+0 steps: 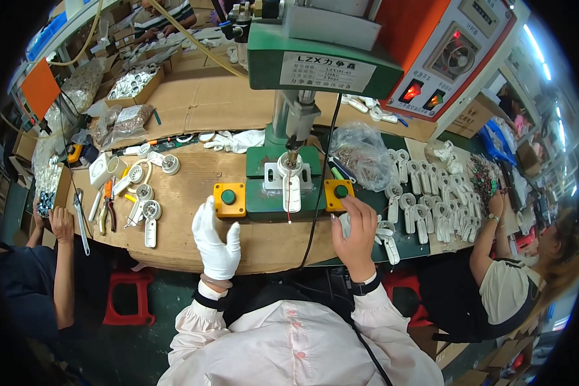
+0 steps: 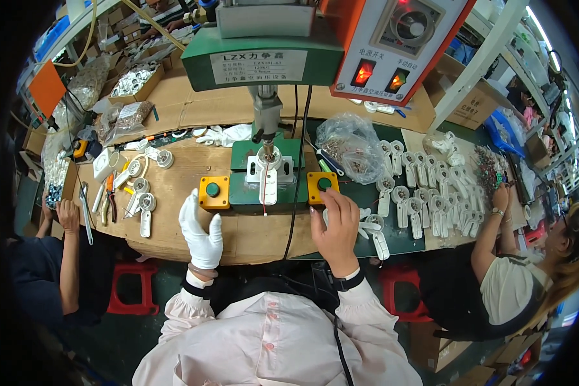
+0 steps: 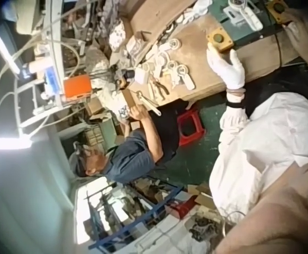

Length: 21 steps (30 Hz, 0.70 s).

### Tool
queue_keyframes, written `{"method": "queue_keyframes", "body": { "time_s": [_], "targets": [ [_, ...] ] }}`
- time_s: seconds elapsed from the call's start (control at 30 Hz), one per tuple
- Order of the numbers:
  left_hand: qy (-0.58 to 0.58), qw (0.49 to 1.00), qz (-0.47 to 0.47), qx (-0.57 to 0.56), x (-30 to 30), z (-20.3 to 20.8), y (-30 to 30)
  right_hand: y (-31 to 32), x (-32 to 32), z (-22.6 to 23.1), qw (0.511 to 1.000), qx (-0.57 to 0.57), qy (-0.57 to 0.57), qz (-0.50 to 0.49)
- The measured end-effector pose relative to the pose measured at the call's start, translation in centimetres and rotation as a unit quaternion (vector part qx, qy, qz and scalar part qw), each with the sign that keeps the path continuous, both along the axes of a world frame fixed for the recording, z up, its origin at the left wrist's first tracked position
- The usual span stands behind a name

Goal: The person picks up a white plastic housing and a motor, fits the motor into the housing, and places the assembly into a green press. They press two yellow buttons to activate the machine, remove the pressed component, and set it aside before repeating the process.

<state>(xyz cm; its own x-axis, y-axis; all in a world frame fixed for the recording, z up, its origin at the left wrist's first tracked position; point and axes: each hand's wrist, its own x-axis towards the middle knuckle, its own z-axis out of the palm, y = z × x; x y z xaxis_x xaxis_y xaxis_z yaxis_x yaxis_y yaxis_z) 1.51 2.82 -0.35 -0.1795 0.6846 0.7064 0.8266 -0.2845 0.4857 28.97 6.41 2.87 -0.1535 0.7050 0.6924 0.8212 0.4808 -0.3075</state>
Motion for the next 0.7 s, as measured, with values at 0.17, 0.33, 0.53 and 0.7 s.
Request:
{"method": "queue_keyframes", "body": {
  "time_s": [0.17, 0.33, 0.53, 0.7],
  "targets": [
    [-0.090, 0.996, 0.019, -0.007, -0.3, -1.3, 0.2, -0.2, -0.5, -0.6, 0.999, 0.024, 0.027, 0.012],
    [-0.134, 0.990, 0.018, -0.026, -0.9, -1.6, 0.1, 0.1, -1.5, -0.3, 0.998, 0.026, 0.044, 0.039],
    [-0.156, 0.987, 0.014, -0.019, -0.7, -1.7, 0.1, -0.4, -1.1, -0.4, 0.998, 0.022, 0.039, 0.039],
    [-0.133, 0.991, 0.016, -0.026, -1.0, -1.9, 0.0, -0.3, -1.3, -0.6, 0.998, 0.016, 0.042, 0.039]
  ]
}}
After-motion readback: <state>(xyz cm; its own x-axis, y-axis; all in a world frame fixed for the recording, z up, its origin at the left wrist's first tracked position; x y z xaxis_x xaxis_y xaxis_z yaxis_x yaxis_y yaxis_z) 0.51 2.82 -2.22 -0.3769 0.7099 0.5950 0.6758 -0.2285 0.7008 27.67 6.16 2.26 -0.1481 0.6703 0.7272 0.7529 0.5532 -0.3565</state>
